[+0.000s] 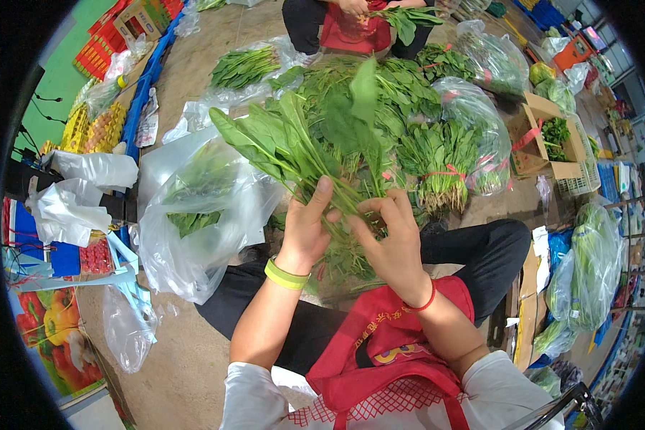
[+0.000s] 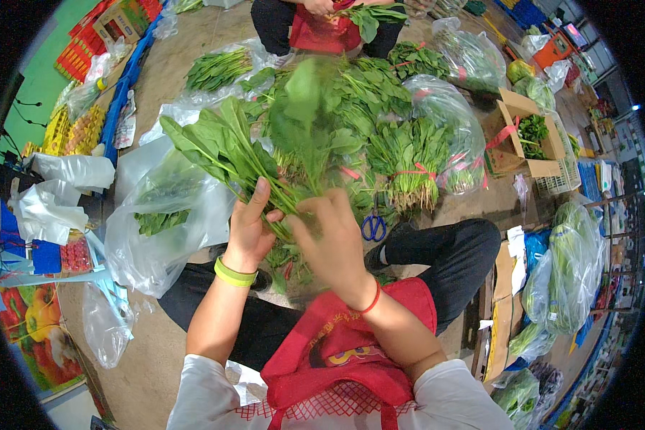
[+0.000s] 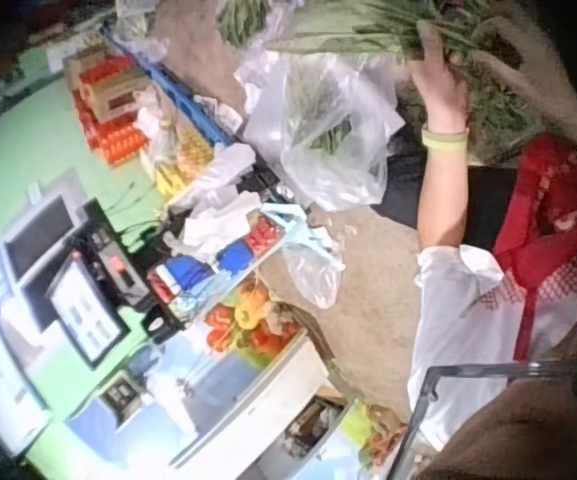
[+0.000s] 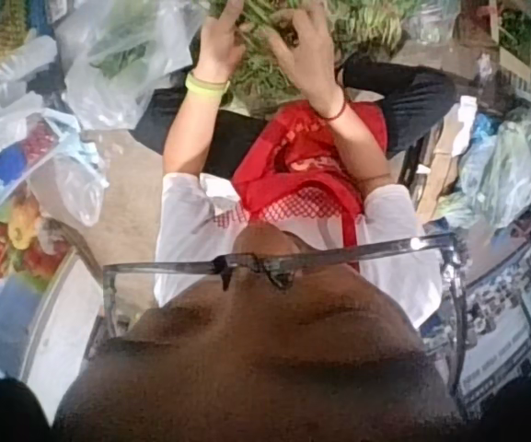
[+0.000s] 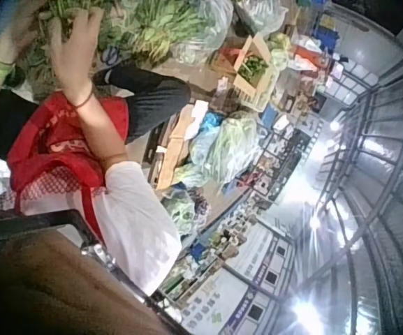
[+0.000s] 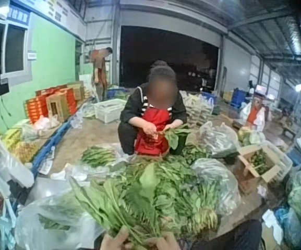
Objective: The person sits on the floor and repeatedly picks up bunches of leafy green vegetables, removes rubber bands, separates stems, and places them into plastic bags. The person also handles rubber bands and plastic bags while organizing the produce.
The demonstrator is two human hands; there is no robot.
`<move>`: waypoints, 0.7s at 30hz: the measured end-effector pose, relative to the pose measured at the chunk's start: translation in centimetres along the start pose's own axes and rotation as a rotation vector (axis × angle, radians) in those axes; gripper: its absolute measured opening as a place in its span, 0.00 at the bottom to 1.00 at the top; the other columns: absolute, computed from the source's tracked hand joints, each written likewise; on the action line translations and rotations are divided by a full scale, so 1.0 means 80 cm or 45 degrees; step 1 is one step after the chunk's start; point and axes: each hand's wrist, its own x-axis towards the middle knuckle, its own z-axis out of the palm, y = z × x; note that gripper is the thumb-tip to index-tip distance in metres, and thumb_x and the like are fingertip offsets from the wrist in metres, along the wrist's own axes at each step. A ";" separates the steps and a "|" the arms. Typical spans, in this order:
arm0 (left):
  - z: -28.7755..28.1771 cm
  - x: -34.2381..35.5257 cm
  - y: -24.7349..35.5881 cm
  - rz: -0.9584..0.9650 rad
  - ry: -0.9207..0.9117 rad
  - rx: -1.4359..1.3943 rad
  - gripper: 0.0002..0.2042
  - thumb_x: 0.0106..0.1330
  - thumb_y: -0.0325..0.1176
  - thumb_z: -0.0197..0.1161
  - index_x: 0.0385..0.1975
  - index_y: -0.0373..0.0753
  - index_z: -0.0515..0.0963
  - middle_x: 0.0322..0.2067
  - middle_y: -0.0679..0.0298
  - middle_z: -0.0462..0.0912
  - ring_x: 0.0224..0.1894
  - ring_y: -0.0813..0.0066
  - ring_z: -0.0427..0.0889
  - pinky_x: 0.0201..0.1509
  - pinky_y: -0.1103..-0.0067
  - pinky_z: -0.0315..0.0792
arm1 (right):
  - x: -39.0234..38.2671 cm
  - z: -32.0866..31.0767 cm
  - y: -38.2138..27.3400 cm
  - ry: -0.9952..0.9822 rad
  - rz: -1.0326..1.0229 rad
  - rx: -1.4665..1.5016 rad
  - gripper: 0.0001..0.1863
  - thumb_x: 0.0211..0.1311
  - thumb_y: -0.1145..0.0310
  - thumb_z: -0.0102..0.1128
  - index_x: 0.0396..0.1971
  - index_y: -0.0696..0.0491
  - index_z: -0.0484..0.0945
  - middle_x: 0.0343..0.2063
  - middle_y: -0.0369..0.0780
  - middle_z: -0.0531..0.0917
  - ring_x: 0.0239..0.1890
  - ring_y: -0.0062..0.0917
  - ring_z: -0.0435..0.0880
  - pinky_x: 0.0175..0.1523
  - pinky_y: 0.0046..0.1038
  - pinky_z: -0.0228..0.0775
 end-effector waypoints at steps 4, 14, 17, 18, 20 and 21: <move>0.006 0.000 -0.002 0.030 0.068 0.044 0.12 0.75 0.39 0.61 0.51 0.39 0.76 0.42 0.65 0.83 0.38 0.83 0.78 0.32 0.86 0.66 | 0.005 -0.003 0.001 -0.028 0.055 0.046 0.09 0.61 0.75 0.67 0.39 0.58 0.77 0.35 0.46 0.75 0.38 0.42 0.79 0.44 0.36 0.72; 0.007 0.004 -0.007 0.038 0.205 0.073 0.12 0.75 0.38 0.61 0.50 0.39 0.76 0.40 0.67 0.82 0.39 0.81 0.79 0.33 0.86 0.69 | -0.002 0.011 0.010 0.259 0.252 0.322 0.09 0.62 0.77 0.64 0.41 0.58 0.77 0.40 0.44 0.80 0.43 0.32 0.81 0.50 0.30 0.73; 0.002 0.006 -0.010 0.020 0.168 0.068 0.11 0.75 0.38 0.61 0.49 0.39 0.76 0.39 0.68 0.82 0.40 0.80 0.80 0.33 0.86 0.70 | -0.001 0.015 0.006 0.237 0.314 0.395 0.11 0.60 0.77 0.67 0.42 0.58 0.77 0.39 0.42 0.81 0.43 0.30 0.81 0.51 0.29 0.73; 0.002 0.005 -0.008 0.036 0.169 0.115 0.10 0.75 0.38 0.61 0.48 0.40 0.77 0.39 0.68 0.82 0.41 0.80 0.81 0.34 0.85 0.70 | 0.000 0.016 0.004 0.206 0.321 0.412 0.12 0.59 0.77 0.68 0.42 0.58 0.77 0.38 0.42 0.81 0.43 0.29 0.81 0.51 0.28 0.72; 0.002 0.001 -0.006 0.071 0.173 0.208 0.09 0.75 0.38 0.62 0.47 0.41 0.77 0.39 0.69 0.83 0.43 0.79 0.83 0.36 0.84 0.72 | -0.005 0.019 0.016 0.196 0.242 0.296 0.15 0.60 0.79 0.68 0.45 0.57 0.74 0.38 0.37 0.79 0.41 0.21 0.79 0.49 0.23 0.72; 0.002 0.000 -0.005 0.072 0.170 0.197 0.09 0.75 0.38 0.61 0.47 0.41 0.77 0.39 0.69 0.83 0.42 0.79 0.82 0.36 0.84 0.71 | -0.007 0.022 0.021 0.190 0.200 0.243 0.16 0.61 0.80 0.68 0.46 0.57 0.73 0.38 0.35 0.78 0.40 0.17 0.78 0.48 0.21 0.72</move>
